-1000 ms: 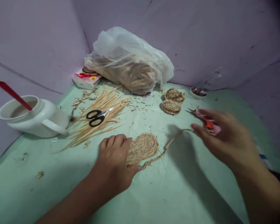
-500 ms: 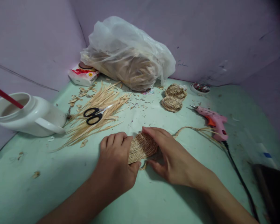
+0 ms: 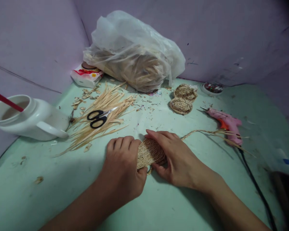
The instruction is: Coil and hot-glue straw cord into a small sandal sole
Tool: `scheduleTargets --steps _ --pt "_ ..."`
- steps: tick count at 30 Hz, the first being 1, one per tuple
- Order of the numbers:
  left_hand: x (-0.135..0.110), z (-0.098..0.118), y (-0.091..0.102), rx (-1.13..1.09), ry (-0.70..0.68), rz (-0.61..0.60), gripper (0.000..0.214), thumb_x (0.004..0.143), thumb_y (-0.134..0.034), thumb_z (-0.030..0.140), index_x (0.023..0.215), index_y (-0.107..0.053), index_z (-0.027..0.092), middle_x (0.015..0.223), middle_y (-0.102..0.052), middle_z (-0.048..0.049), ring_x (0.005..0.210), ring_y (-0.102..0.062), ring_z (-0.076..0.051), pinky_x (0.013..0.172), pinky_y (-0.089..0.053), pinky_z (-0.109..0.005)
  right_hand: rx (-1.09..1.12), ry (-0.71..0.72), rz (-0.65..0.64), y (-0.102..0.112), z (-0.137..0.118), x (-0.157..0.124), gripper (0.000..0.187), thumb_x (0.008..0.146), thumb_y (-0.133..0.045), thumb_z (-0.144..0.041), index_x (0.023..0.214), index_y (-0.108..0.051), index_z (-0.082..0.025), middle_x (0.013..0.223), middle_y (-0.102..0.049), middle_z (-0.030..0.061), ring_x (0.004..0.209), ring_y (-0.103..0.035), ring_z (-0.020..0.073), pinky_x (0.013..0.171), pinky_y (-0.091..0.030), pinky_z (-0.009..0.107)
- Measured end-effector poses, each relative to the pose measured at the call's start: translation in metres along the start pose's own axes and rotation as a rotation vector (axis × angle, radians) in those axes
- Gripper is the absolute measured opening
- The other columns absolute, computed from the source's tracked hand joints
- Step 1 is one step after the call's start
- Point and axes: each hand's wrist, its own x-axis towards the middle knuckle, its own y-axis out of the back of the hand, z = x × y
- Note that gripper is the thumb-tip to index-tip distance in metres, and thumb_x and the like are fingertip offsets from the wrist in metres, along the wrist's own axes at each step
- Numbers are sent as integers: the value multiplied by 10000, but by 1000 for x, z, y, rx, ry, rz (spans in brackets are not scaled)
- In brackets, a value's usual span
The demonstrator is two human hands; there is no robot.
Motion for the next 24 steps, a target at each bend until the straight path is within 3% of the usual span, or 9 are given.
scheduleTargets --steps 16,24 --pt "6 0 -1 43 -23 13 310 653 -559 275 934 -582 146 941 -565 -113 929 -507 -303 857 -391 -485 -11 -54 8 -4 -1 2 796 627 -602 -238 1376 -380 -84 1242 -601 135 1122 -508 277 968 -396 439" --pt "4 1 -2 53 -20 40 287 645 -572 272 910 -593 164 908 -577 -107 896 -520 -297 823 -411 -480 4 -47 24 -7 0 1 792 632 -591 -236 1384 -367 -125 1251 -595 128 1126 -506 290 959 -392 457"
